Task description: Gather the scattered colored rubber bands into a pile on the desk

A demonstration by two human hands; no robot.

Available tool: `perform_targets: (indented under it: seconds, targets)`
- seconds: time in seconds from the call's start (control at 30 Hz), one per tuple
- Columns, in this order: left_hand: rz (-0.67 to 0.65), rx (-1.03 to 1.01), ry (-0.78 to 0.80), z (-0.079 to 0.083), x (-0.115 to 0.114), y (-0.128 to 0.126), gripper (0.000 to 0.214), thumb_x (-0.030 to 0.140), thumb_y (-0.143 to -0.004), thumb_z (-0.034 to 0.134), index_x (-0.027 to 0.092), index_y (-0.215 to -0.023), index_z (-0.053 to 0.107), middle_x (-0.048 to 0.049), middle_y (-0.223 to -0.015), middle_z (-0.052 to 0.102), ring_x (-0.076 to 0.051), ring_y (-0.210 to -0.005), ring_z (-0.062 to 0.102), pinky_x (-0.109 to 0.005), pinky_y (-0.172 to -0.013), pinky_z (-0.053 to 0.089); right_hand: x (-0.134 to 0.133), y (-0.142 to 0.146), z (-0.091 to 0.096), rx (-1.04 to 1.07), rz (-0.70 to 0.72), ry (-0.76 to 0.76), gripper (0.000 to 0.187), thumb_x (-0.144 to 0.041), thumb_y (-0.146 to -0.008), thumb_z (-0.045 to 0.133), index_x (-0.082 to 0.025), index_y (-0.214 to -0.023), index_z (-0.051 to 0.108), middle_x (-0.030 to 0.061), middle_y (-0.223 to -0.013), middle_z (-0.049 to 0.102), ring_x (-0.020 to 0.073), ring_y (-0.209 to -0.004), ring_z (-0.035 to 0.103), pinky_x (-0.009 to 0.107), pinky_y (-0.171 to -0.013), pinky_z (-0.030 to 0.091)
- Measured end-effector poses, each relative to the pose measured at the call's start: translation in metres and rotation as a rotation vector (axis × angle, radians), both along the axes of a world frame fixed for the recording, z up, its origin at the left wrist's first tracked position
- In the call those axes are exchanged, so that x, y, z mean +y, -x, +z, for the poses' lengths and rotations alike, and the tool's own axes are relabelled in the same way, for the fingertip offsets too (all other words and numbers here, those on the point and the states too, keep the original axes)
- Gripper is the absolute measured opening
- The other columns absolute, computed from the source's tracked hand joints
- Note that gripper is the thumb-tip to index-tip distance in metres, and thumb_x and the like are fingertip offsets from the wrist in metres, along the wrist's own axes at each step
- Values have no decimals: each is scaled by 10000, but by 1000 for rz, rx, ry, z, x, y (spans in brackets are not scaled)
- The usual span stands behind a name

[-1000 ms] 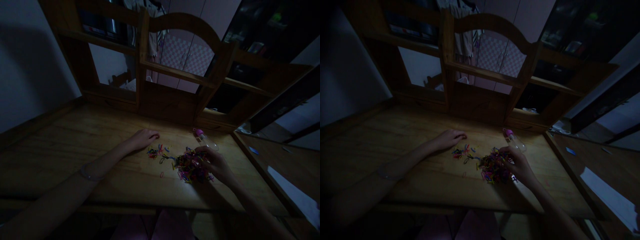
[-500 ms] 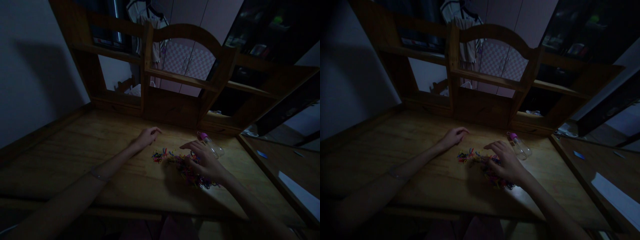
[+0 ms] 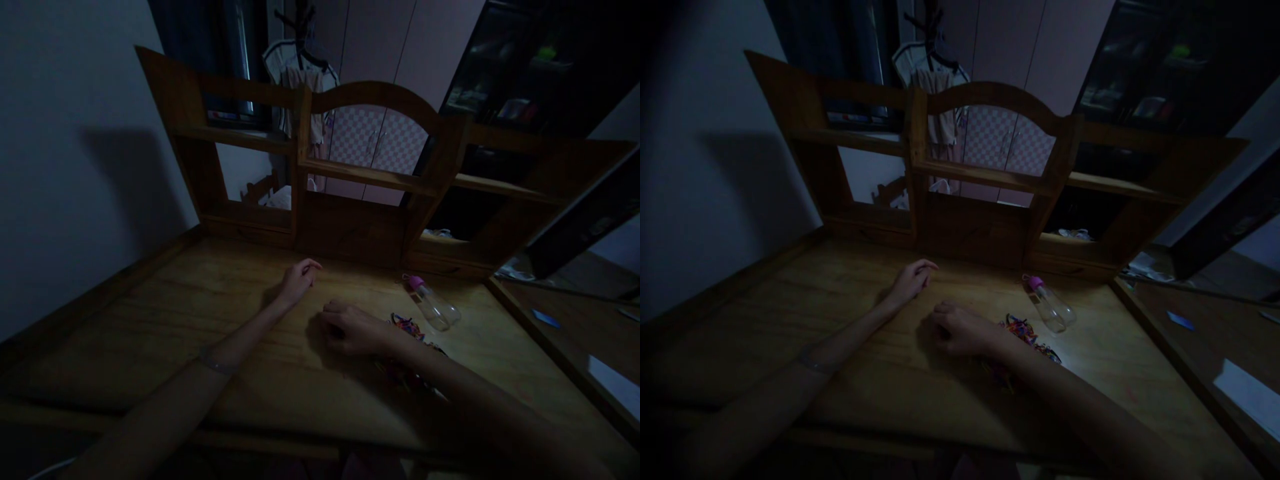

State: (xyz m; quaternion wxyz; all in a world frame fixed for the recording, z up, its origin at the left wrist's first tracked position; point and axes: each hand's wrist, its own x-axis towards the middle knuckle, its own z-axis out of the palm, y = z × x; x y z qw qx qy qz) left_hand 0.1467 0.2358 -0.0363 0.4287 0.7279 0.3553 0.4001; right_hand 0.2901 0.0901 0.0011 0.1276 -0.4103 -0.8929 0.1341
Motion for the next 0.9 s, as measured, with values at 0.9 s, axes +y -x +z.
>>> perform_targets:
  seconds: [0.9]
  targets:
    - [-153, 327, -205, 8, -25, -4, 295, 231, -886, 444, 190, -1026, 700, 15, -578, 604, -126, -522, 528, -218, -548, 368, 3, -47, 8, -24, -135, 27, 260, -289, -932, 525, -152, -757, 659, 46, -741, 636, 127, -661, 558, 229, -629, 376]
